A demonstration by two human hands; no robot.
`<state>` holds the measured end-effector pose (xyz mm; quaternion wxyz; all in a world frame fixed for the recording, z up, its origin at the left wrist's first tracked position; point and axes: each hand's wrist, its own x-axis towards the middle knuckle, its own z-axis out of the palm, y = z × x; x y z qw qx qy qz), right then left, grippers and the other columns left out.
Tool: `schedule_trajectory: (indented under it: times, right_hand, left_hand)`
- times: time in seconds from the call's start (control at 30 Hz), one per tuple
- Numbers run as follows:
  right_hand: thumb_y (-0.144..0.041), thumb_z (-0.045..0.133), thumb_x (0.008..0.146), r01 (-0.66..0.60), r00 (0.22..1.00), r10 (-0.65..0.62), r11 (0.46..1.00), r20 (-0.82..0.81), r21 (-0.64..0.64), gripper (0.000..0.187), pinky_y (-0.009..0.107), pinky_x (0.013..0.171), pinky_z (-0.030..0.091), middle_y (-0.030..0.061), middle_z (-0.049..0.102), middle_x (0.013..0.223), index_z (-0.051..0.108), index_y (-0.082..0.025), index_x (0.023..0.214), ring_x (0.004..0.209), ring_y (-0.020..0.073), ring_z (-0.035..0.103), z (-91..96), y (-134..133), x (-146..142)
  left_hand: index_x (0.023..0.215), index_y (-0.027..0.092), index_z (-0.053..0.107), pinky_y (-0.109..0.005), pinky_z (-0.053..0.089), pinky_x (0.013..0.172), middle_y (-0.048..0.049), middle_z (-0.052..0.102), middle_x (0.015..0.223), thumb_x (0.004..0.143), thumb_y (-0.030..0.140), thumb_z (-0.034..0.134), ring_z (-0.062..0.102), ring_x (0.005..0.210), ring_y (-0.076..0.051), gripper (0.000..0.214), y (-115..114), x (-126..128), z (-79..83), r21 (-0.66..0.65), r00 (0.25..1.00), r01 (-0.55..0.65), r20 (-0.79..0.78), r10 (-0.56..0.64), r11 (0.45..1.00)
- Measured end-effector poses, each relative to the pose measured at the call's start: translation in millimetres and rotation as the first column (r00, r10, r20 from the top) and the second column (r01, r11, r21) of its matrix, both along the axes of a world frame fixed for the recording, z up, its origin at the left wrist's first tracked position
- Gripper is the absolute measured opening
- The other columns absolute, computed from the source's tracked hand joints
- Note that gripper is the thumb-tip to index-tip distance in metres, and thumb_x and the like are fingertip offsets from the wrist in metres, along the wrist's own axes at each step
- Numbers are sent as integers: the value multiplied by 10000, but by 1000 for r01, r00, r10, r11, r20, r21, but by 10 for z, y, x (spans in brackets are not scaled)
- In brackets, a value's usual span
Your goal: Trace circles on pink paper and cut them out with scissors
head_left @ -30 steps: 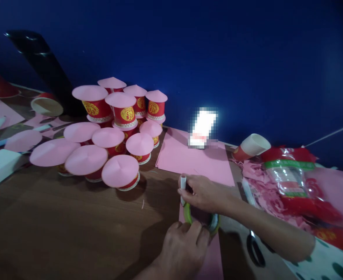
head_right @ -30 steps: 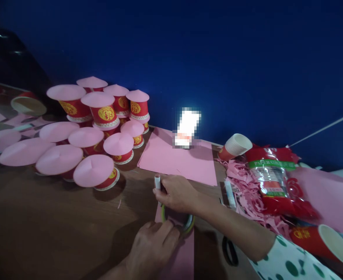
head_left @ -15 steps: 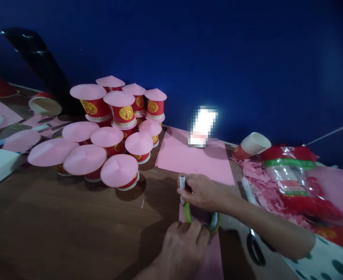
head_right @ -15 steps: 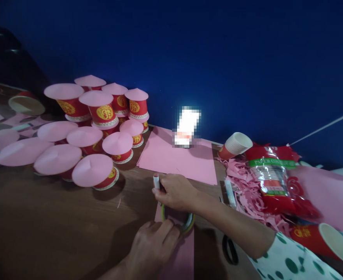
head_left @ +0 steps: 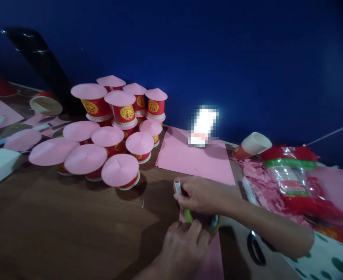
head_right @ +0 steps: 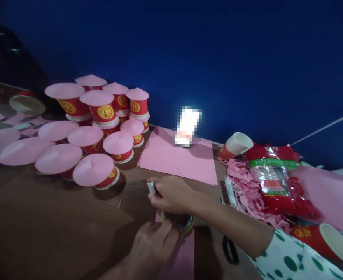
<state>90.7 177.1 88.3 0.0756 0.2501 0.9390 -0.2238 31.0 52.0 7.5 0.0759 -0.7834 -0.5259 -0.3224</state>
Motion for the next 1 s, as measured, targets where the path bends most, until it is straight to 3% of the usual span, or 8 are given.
schedule_trajectory:
  times: [0.13,0.37,0.6,1.0]
  right_hand:
    - [-251,417,825,-29,1000,29,999,9,-13,210,227,614,348,62,635,831,585,-134,778,654,127,547,7,-10,-18]
    - [-258,419,822,-54,998,55,998,-22,17,189,238,602,348,43,635,731,578,-157,836,651,146,553,-35,-45,-17]
    - [-270,426,828,-54,998,55,997,-19,50,213,237,584,329,54,625,763,575,-149,735,638,133,533,-49,-5,-18]
    - [-306,472,814,165,986,-165,983,-5,87,198,230,504,235,9,543,630,544,-144,727,534,99,433,-207,158,56]
  left_hand:
    - [712,200,502,-278,291,403,27,497,571,752,236,558,474,442,-129,78,-6,-4,-13,2,1000,-8,0,8,1000]
    - [743,188,521,-259,305,414,14,509,584,756,219,545,495,476,-121,41,-4,-10,10,6,1000,1,-3,-1,1000]
    - [687,192,471,-259,288,413,25,492,562,756,212,547,475,443,-113,104,-1,3,-5,-9,1000,-10,-19,10,1000]
    - [684,198,441,-272,272,417,39,469,569,757,197,544,462,436,-110,127,-9,-2,-1,-58,999,18,-27,-20,998]
